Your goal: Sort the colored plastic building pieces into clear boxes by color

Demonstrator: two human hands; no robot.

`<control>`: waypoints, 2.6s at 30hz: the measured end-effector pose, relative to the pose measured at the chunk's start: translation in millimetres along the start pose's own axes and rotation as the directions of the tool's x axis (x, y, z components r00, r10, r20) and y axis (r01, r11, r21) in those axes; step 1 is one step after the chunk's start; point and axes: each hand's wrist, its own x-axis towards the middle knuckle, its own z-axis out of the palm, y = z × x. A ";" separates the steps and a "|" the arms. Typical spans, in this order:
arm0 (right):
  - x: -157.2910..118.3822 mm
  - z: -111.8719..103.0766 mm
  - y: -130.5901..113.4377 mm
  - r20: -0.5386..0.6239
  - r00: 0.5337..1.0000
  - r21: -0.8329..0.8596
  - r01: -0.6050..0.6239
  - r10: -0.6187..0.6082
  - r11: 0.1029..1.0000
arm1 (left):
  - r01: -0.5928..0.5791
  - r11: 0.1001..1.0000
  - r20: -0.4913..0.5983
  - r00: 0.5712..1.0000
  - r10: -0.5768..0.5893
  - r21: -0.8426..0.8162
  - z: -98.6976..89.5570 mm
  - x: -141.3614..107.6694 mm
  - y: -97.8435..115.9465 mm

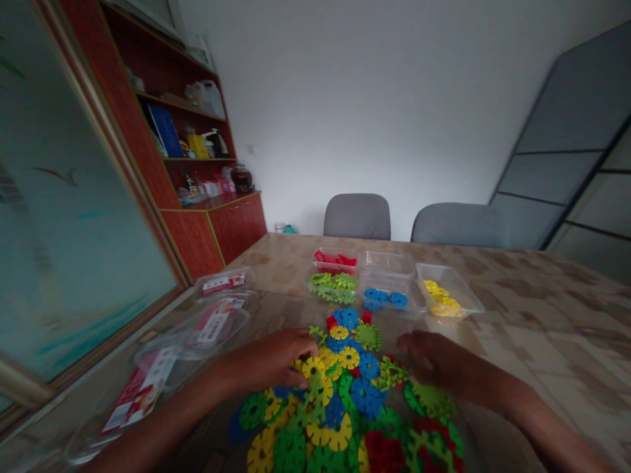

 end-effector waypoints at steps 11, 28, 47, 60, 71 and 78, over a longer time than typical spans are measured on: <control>9.6 18.4 -21.7 -0.001 0.999 0.105 0.046 -0.046 0.993 | -0.038 0.999 -0.077 0.996 0.037 -0.011 14.4 4.9 -0.9; 14.5 13.1 -12.6 0.095 0.987 0.300 0.094 -0.127 0.949 | -0.065 0.996 -0.011 0.998 0.064 -0.061 -5.8 -1.8 -4.5; 12.1 19.8 -11.7 0.098 0.993 0.281 0.040 -0.070 0.959 | -0.022 0.996 -0.054 0.998 0.017 -0.090 12.6 6.3 6.5; 10.8 12.0 -14.6 0.098 0.989 0.281 0.083 -0.115 0.956 | -0.053 0.995 -0.051 0.998 0.048 -0.089 15.9 8.4 -1.4; 9.2 12.4 -16.2 0.108 0.987 0.294 0.081 -0.118 0.952 | -0.012 0.999 0.037 0.999 0.014 -0.038 -4.8 -6.0 16.5; 10.0 14.9 -14.5 0.105 0.990 0.282 0.057 -0.090 0.958 | -0.109 0.993 0.031 0.993 0.110 -0.038 11.9 -6.5 11.7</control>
